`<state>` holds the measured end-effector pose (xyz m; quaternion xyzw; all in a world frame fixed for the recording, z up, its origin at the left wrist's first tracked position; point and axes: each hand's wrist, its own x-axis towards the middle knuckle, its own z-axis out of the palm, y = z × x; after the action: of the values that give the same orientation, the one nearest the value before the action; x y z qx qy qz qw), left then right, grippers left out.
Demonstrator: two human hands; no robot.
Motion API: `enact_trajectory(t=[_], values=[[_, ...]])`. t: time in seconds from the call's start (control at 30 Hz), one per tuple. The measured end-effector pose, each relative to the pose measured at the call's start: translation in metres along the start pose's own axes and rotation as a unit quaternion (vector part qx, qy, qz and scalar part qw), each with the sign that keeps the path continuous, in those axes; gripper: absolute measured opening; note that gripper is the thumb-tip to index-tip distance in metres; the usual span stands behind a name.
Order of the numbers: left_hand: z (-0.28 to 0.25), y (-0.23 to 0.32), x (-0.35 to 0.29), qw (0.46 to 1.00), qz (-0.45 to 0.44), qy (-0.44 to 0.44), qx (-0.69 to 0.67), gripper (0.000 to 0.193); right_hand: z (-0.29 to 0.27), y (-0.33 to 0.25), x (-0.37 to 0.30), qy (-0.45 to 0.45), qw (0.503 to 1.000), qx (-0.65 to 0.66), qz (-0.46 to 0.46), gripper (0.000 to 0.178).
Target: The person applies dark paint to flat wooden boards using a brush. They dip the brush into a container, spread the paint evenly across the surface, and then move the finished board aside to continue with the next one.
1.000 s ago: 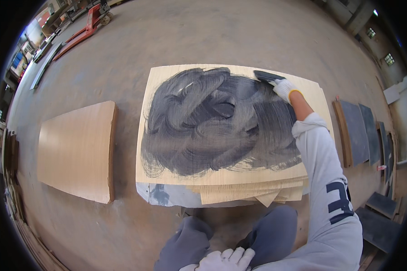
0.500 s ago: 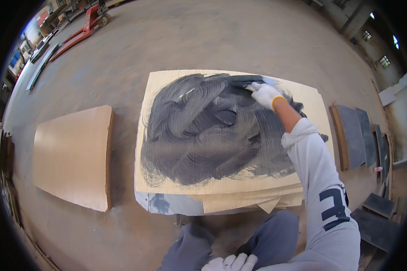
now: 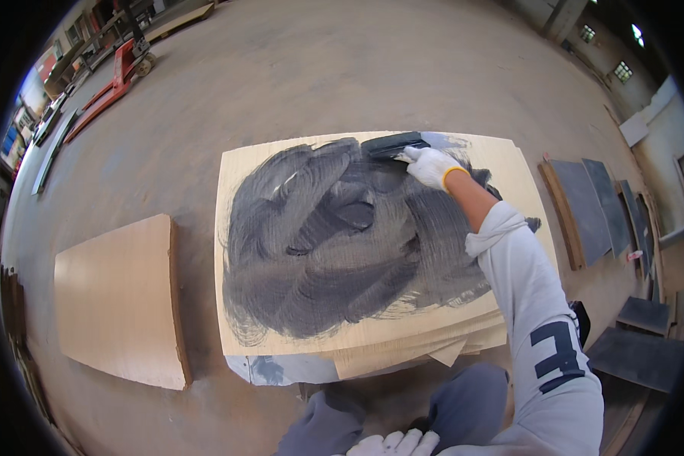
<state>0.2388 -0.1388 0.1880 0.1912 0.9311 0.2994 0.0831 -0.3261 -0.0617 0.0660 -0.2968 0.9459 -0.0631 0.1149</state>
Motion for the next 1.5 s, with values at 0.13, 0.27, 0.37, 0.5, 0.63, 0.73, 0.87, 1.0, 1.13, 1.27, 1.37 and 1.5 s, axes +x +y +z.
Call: enact_trajectory(t=[0.13,0.27,0.37,0.5,0.63,0.73,0.87,1.0,1.13,1.27,1.37,1.5], values=[[0.02,-0.006,0.016,1.0,0.001,-0.014,0.003,0.042,-0.04,0.049,-0.01,-0.025,0.997,-0.041,0.055,0.046],[0.018,-0.029,0.03,0.999,0.035,-0.037,-0.012,0.043,-0.045,0.097,-0.023,-0.022,0.985,0.014,0.17,0.048],[0.003,-0.042,0.048,0.994,0.059,-0.073,-0.053,0.041,-0.04,0.065,-0.022,-0.027,0.994,-0.013,0.104,0.051],[0.008,-0.056,0.061,0.99,0.097,-0.089,-0.043,0.036,-0.038,0.019,-0.022,-0.028,0.996,-0.024,0.077,0.052],[0.013,-0.066,0.075,0.985,0.136,-0.104,-0.039,0.031,-0.042,0.024,-0.004,-0.029,0.992,-0.031,0.117,0.051],[0.015,-0.072,0.082,0.983,0.132,-0.119,-0.036,0.028,-0.03,-0.05,0.007,-0.025,0.997,0.007,0.079,0.048],[0.02,-0.074,0.093,0.98,0.137,-0.137,-0.038,0.024,-0.022,-0.116,0.017,-0.041,0.994,0.026,0.101,0.049],[0.012,-0.088,0.082,0.986,0.146,-0.081,-0.027,0.021,-0.027,-0.071,0.016,-0.034,0.991,0.003,0.129,0.045],[0.023,-0.089,0.076,0.983,0.171,-0.056,-0.034,0.02,-0.027,-0.039,0.024,-0.074,0.982,-0.169,0.031,0.041],[0.042,-0.093,0.072,0.986,0.158,-0.05,0.015,0.018,-0.003,-0.133,0.056,-0.051,0.995,-0.075,0.028,0.037],[0.041,-0.093,0.074,0.984,0.171,-0.054,0.004,0.018,0.018,-0.18,0.092,-0.069,0.974,-0.171,-0.129,0.038],[0.038,-0.09,0.076,0.981,0.191,-0.044,0.001,0.018,0.047,-0.242,0.121,-0.092,0.985,-0.107,-0.099,0.044]])
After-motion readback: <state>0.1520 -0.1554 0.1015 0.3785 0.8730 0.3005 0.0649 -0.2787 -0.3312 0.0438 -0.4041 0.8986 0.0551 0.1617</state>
